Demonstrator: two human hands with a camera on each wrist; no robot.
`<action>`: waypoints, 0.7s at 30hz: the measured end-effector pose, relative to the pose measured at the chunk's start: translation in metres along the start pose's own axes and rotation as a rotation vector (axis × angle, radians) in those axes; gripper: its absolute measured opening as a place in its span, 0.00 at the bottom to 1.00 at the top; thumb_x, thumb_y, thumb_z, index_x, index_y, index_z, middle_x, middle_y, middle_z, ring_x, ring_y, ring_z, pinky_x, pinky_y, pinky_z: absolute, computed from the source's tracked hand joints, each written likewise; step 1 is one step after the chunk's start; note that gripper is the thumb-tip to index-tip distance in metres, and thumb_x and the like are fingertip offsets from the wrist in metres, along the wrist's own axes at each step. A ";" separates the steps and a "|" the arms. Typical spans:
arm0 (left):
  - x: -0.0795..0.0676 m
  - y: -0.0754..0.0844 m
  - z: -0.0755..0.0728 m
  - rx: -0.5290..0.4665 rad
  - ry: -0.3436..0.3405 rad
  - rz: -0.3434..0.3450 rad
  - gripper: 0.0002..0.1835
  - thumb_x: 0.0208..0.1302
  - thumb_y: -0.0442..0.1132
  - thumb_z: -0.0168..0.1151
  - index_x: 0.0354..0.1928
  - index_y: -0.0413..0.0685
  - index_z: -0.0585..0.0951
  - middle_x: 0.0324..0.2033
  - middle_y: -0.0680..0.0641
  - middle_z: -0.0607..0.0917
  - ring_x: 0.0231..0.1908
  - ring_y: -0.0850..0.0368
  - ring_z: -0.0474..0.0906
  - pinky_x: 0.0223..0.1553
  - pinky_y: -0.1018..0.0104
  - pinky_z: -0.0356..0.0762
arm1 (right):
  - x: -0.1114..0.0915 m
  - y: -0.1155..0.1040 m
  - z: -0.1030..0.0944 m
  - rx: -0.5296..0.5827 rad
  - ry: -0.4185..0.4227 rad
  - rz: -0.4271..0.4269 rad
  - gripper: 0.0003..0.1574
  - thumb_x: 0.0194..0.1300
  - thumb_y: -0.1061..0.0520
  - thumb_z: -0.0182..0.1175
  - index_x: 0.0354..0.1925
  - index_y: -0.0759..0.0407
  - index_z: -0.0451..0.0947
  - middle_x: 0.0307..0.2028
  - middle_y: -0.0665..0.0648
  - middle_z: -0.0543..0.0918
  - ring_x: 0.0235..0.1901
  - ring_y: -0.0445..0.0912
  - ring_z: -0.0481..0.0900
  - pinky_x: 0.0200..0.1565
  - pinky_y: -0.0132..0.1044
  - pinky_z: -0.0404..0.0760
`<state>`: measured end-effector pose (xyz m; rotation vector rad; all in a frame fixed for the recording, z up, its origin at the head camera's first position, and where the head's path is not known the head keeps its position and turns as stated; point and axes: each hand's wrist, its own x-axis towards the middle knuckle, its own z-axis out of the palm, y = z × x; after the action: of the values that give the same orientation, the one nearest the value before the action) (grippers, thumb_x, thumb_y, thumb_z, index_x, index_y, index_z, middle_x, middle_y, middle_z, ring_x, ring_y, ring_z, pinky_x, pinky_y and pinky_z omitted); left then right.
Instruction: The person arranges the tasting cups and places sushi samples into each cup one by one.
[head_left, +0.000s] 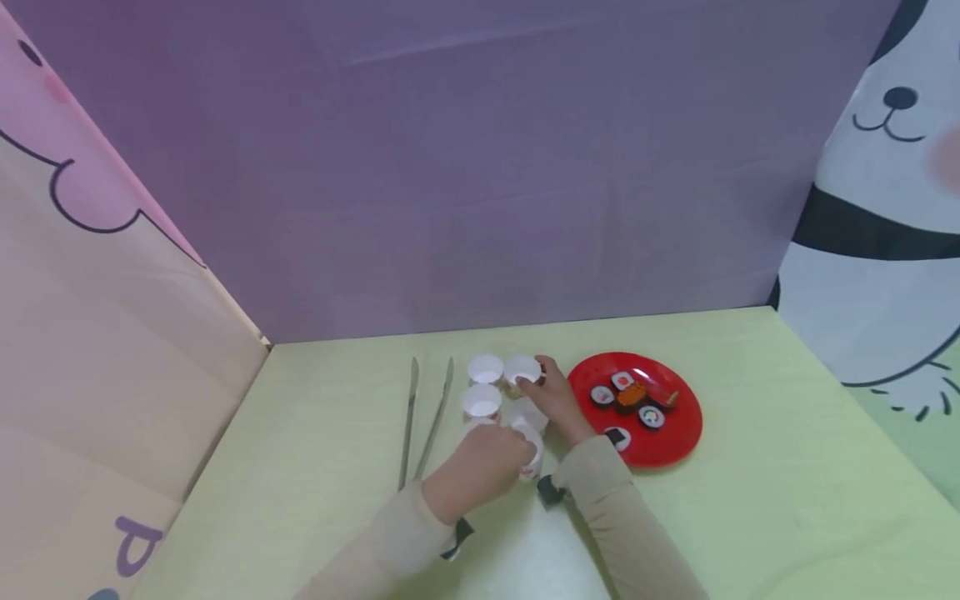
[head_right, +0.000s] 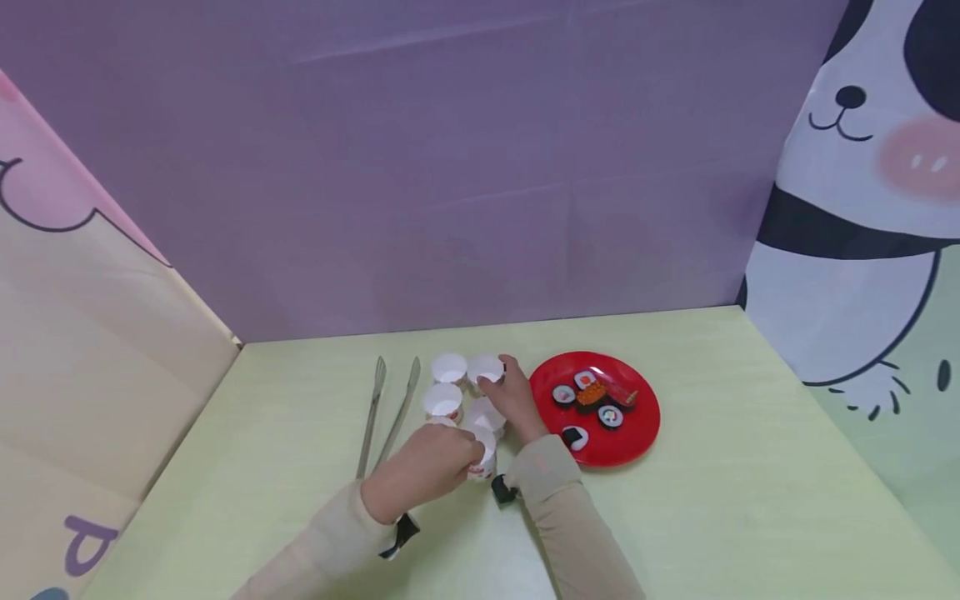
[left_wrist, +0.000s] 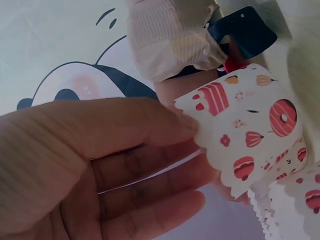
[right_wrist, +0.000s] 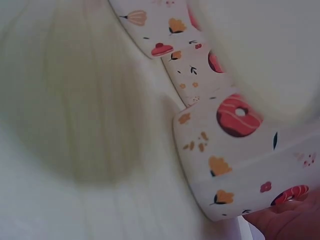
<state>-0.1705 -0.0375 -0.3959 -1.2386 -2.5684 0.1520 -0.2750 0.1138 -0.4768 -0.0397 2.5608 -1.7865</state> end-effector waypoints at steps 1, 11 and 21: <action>0.000 0.001 0.001 0.007 -0.003 -0.002 0.08 0.48 0.34 0.68 0.26 0.58 0.82 0.19 0.60 0.79 0.17 0.68 0.67 0.19 0.78 0.62 | 0.000 0.000 0.000 0.001 -0.001 0.005 0.36 0.65 0.54 0.57 0.66 0.64 0.56 0.57 0.67 0.70 0.48 0.56 0.72 0.48 0.46 0.75; 0.008 0.009 0.015 0.012 -0.082 -0.025 0.08 0.51 0.35 0.67 0.24 0.60 0.81 0.17 0.60 0.76 0.17 0.67 0.66 0.18 0.78 0.61 | 0.001 0.001 0.000 0.024 -0.011 -0.005 0.37 0.66 0.54 0.56 0.66 0.65 0.55 0.61 0.69 0.66 0.53 0.58 0.71 0.52 0.49 0.73; 0.014 0.013 0.016 0.042 -0.131 -0.044 0.07 0.52 0.36 0.66 0.22 0.58 0.79 0.16 0.58 0.75 0.18 0.65 0.68 0.15 0.75 0.63 | 0.001 0.002 0.002 0.036 0.009 -0.009 0.36 0.65 0.54 0.57 0.65 0.65 0.57 0.60 0.68 0.68 0.53 0.58 0.71 0.52 0.49 0.73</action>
<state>-0.1736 -0.0185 -0.4107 -1.1925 -2.6863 0.2859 -0.2761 0.1130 -0.4793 -0.0433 2.5375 -1.8398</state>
